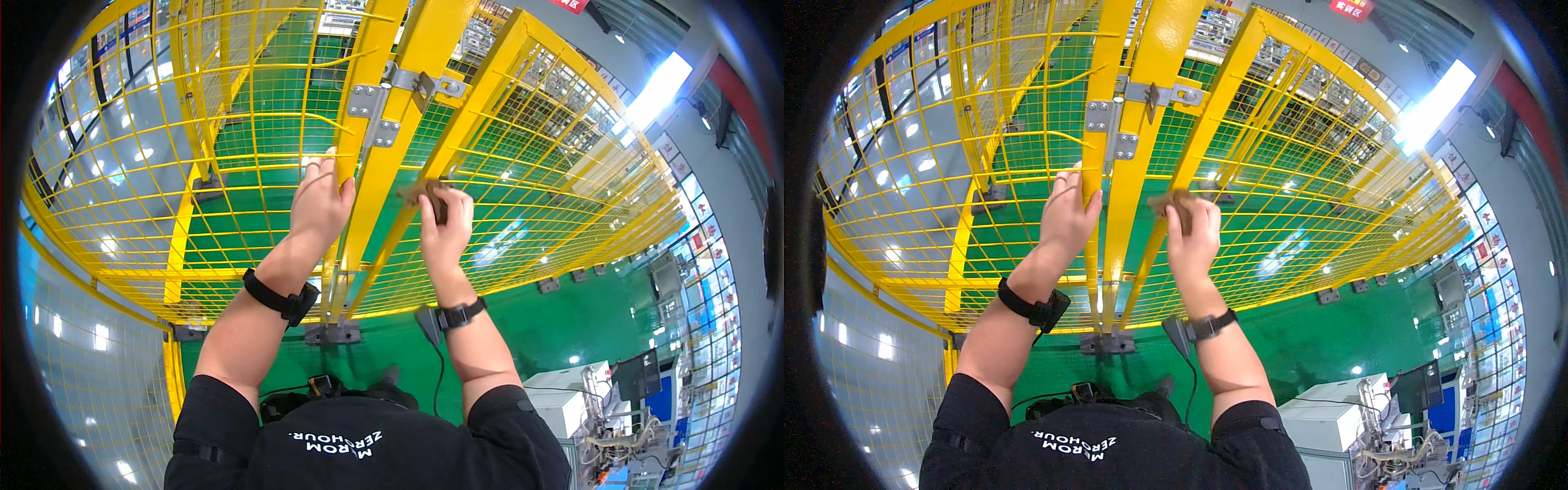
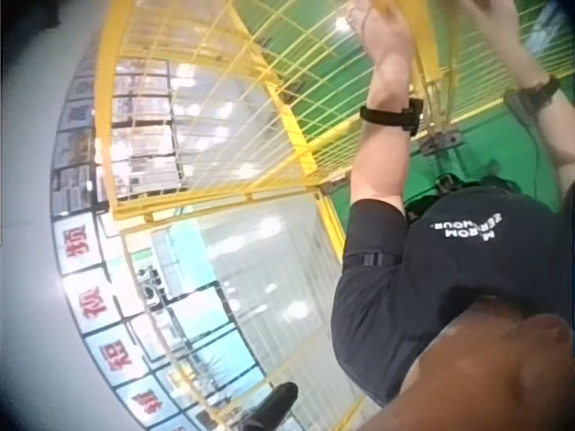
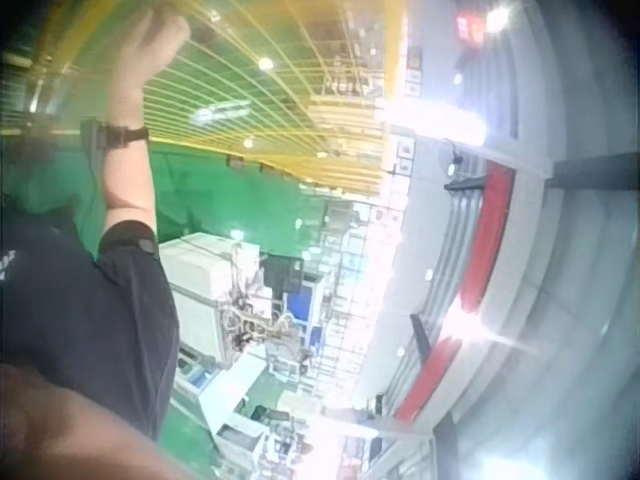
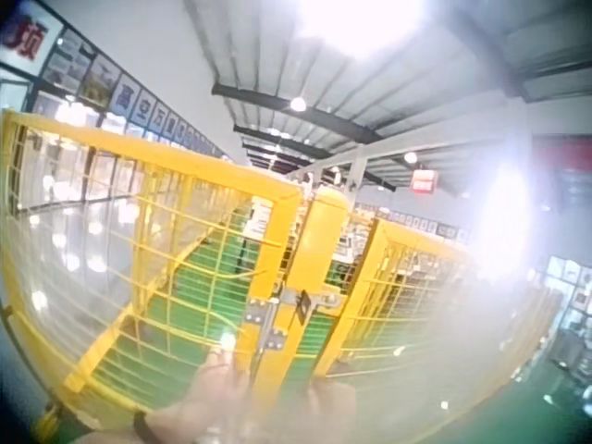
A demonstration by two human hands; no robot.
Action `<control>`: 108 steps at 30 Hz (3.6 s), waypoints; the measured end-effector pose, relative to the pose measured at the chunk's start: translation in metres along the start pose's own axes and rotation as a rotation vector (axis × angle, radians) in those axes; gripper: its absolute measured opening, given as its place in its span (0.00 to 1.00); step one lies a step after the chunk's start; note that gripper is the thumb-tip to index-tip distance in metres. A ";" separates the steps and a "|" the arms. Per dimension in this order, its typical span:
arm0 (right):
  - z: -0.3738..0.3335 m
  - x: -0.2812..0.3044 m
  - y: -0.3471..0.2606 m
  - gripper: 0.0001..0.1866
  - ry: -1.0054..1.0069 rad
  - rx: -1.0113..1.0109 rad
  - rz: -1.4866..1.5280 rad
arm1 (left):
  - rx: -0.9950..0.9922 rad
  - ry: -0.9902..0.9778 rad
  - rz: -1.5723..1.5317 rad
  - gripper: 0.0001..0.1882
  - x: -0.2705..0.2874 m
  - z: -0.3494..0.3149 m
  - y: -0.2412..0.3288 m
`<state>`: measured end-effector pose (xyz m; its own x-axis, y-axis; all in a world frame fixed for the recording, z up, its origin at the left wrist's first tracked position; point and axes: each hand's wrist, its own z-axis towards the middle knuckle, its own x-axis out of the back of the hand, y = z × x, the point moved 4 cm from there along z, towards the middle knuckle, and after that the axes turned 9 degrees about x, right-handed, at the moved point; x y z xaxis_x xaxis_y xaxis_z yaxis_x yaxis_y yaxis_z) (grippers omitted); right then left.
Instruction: Wiping down a yellow safety fence enclosure with a cleaning cloth.
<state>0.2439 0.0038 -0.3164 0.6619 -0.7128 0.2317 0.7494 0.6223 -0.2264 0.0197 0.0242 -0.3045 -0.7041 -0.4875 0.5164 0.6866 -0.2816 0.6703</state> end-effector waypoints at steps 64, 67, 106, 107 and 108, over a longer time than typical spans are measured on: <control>0.035 -0.003 0.021 0.07 -0.022 0.246 -0.191 | 0.042 -0.036 0.090 0.23 -0.007 0.005 0.001; 0.040 0.002 0.023 0.07 -0.145 0.266 -0.122 | 0.013 0.013 0.097 0.23 -0.007 0.000 0.000; 0.087 0.003 0.002 0.04 -0.039 0.077 -0.119 | 0.059 -0.002 0.060 0.22 -0.005 0.001 0.005; 0.090 0.008 0.005 0.04 -0.030 0.076 -0.125 | 0.057 0.020 0.059 0.22 -0.005 0.001 0.002; 0.092 0.012 0.008 0.04 -0.045 0.082 -0.151 | 0.056 0.042 0.059 0.21 -0.003 0.001 0.001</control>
<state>0.2589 0.0301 -0.2279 0.5400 -0.7862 0.3004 0.8383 0.5343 -0.1086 0.0222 0.0264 -0.3051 -0.6538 -0.5361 0.5339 0.7146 -0.2056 0.6687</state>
